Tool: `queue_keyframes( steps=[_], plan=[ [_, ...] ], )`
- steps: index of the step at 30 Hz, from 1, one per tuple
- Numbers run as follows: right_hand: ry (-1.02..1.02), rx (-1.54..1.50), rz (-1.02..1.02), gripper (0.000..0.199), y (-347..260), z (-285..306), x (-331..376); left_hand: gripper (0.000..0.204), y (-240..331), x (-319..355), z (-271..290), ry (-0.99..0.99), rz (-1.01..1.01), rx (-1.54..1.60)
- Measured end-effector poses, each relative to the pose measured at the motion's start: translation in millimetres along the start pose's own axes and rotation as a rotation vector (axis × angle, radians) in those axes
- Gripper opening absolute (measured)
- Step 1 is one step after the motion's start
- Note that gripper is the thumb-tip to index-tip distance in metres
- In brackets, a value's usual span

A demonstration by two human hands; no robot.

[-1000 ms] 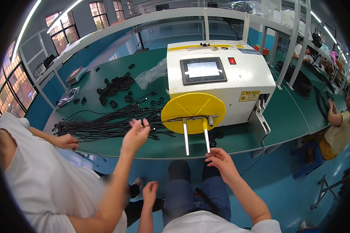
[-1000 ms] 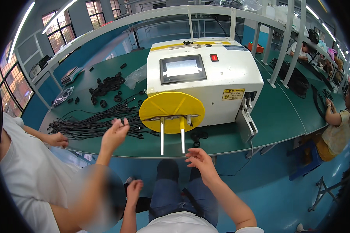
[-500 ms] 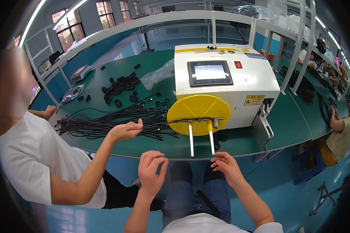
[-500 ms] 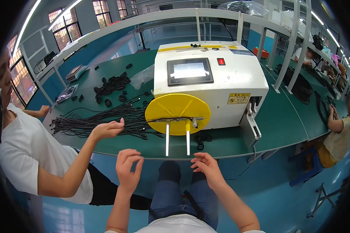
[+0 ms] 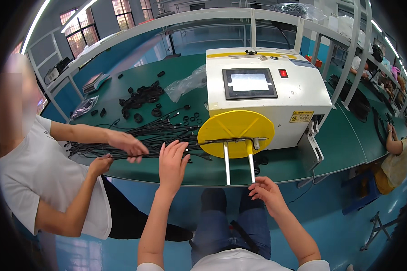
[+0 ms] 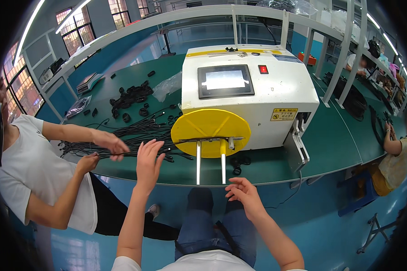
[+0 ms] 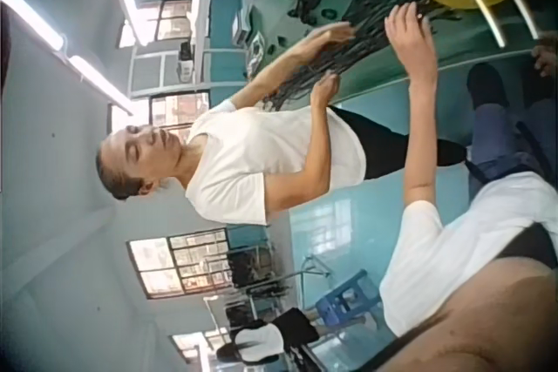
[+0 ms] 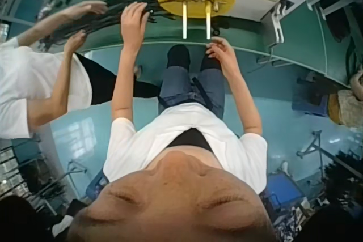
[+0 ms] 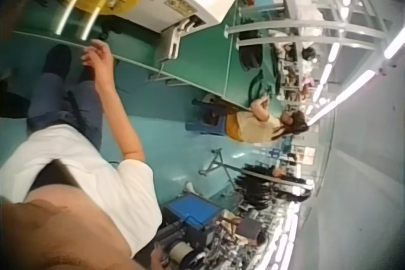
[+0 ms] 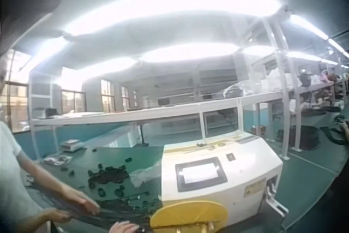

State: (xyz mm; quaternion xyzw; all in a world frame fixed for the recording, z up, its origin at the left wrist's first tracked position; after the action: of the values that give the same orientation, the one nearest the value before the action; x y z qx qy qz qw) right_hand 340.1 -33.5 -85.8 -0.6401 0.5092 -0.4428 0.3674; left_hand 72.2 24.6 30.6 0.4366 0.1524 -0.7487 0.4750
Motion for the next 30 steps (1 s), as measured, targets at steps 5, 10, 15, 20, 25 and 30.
queue_keyframes(
  steps=[5, 10, 15, 20, 25, 30],
  plan=[
    [0.004, 0.003, -0.010, 0.027, 1, 1, -2, 0.020, -8, -1, -2, -0.105, -0.059, -0.049],
    [0.006, 0.013, -0.027, 0.026, 4, 3, -4, 0.019, -2, -16, 14, -0.097, -0.176, -0.054],
    [0.004, 0.028, -0.042, 0.024, 4, 0, -6, 0.017, -14, -18, 7, -0.167, -0.120, -0.009],
    [0.010, 0.041, -0.047, 0.023, 2, 3, -5, 0.011, -13, -26, 13, -0.134, -0.166, 0.048],
    [0.011, 0.037, -0.055, 0.022, 6, 5, -7, 0.009, -14, -29, 19, -0.172, -0.128, 0.101],
    [-0.003, 0.040, -0.065, 0.022, 8, 4, -8, 0.009, -25, -21, 20, -0.247, -0.027, 0.199]
  ],
)
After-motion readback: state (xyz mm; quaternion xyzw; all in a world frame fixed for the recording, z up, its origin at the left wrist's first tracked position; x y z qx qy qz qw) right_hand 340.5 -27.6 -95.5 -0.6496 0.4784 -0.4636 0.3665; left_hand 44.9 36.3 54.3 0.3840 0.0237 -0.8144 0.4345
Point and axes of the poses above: each hand's wrist, its own x-axis away from the middle knuckle, its own z-axis out of the back of the hand, y = z × x, the point moved 6 cm from there along -x, towards the middle knuckle, and after that the axes turned 3 degrees about y, right-handed, at the moved point
